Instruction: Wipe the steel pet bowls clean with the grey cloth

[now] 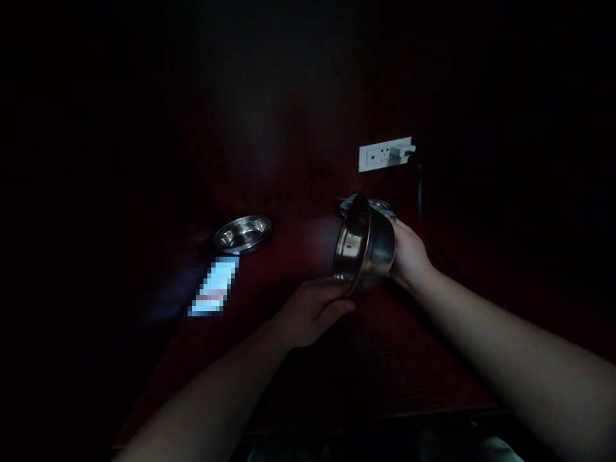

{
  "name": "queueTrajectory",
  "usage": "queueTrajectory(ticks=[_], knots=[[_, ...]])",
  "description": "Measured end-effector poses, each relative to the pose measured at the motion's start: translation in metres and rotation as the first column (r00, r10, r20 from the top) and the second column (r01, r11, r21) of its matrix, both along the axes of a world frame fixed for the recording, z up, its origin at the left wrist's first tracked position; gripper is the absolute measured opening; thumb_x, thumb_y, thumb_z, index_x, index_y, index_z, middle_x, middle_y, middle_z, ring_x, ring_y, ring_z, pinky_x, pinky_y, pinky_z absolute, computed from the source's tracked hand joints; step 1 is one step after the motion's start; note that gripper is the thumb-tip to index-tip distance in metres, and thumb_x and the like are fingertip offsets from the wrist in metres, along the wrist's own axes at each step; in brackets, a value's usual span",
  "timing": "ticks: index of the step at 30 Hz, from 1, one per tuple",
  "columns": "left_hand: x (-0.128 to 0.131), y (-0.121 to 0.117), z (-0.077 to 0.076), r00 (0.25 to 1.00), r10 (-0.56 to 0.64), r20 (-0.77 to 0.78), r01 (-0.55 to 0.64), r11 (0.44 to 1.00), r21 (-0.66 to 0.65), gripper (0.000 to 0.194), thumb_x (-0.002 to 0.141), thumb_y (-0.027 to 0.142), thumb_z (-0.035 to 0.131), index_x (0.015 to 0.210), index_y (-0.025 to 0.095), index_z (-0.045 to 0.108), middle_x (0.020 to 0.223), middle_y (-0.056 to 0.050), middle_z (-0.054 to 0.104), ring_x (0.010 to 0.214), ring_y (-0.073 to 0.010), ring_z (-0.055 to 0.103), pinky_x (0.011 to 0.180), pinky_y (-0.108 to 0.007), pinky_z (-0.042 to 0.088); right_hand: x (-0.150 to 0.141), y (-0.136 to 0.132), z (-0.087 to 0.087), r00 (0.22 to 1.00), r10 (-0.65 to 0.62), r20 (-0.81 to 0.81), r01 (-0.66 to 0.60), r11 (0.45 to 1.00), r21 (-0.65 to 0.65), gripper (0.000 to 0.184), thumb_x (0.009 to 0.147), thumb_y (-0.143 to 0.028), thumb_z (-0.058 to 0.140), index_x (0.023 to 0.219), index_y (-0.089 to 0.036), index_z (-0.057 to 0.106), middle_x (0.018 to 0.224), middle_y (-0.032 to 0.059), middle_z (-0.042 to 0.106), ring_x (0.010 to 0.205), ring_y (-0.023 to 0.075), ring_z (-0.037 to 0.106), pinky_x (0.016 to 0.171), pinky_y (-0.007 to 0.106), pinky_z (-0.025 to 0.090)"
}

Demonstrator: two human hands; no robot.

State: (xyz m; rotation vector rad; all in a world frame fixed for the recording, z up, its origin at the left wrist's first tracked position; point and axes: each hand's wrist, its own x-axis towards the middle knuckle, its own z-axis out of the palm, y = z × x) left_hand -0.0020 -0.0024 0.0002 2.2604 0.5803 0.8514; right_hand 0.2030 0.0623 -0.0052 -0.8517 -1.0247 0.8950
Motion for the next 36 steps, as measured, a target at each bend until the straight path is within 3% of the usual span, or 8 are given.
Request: queueTrajectory(ticks=[3, 10, 14, 22, 36], knots=[[-0.0002, 0.0001, -0.0001, 1.000, 0.016, -0.006, -0.016, 1.000, 0.005, 0.029, 0.096, 0.033, 0.049, 0.116, 0.021, 0.067, 0.108, -0.008, 0.071, 0.090, -0.0173, 0.068, 0.081, -0.032, 0.052, -0.0006, -0.0013, 0.0009, 0.999, 0.005, -0.045, -0.006, 1.000, -0.024, 0.033, 0.080, -0.048, 0.065, 0.094, -0.019, 0.069, 0.083, 0.0035, 0.073, 0.075, 0.0205, 0.067, 0.072, 0.038, 0.051], [0.0005, -0.0004, -0.0009, 1.000, 0.007, 0.008, -0.006, 1.000, -0.029, 0.031, 0.096, 0.034, 0.049, 0.120, 0.022, 0.066, 0.111, -0.008, 0.071, 0.091, -0.0177, 0.068, 0.085, -0.034, 0.052, -0.0021, -0.0010, -0.0004, 1.000, 0.016, -0.001, -0.016, 0.999, -0.036, 0.040, 0.082, -0.049, 0.061, 0.106, -0.018, 0.070, 0.086, 0.0051, 0.074, 0.080, 0.0227, 0.068, 0.073, 0.040, 0.052], [0.0007, -0.0005, -0.0019, 1.000, 0.007, 0.021, -0.006, 1.000, -0.027, 0.032, 0.096, 0.034, 0.049, 0.119, 0.021, 0.066, 0.113, -0.009, 0.071, 0.097, -0.0186, 0.068, 0.087, -0.034, 0.052, -0.0018, -0.0001, -0.0011, 1.000, 0.024, -0.003, -0.024, 1.000, -0.017, 0.036, 0.083, -0.049, 0.061, 0.101, -0.019, 0.070, 0.085, 0.0039, 0.073, 0.078, 0.0217, 0.067, 0.071, 0.038, 0.051], [0.0005, -0.0011, -0.0007, 1.000, 0.001, -0.012, -0.001, 0.999, -0.048, 0.033, 0.096, 0.035, 0.049, 0.118, 0.017, 0.066, 0.112, -0.009, 0.070, 0.100, -0.0191, 0.067, 0.088, -0.031, 0.051, -0.0052, -0.0058, 0.0056, 0.984, 0.024, -0.175, -0.040, 0.995, -0.090, 0.026, 0.073, -0.042, 0.074, 0.089, -0.022, 0.072, 0.080, -0.0006, 0.073, 0.075, 0.0178, 0.065, 0.069, 0.031, 0.048], [0.0014, -0.0005, -0.0019, 0.999, -0.035, 0.011, 0.036, 0.997, -0.063, 0.032, 0.095, 0.033, 0.052, 0.120, 0.018, 0.065, 0.117, -0.009, 0.069, 0.100, -0.0183, 0.067, 0.088, -0.032, 0.051, -0.0051, -0.0062, 0.0056, 0.984, 0.051, -0.170, -0.067, 0.993, -0.094, 0.023, 0.076, -0.045, 0.071, 0.081, -0.023, 0.069, 0.076, 0.0009, 0.071, 0.079, 0.0207, 0.066, 0.072, 0.036, 0.050]])
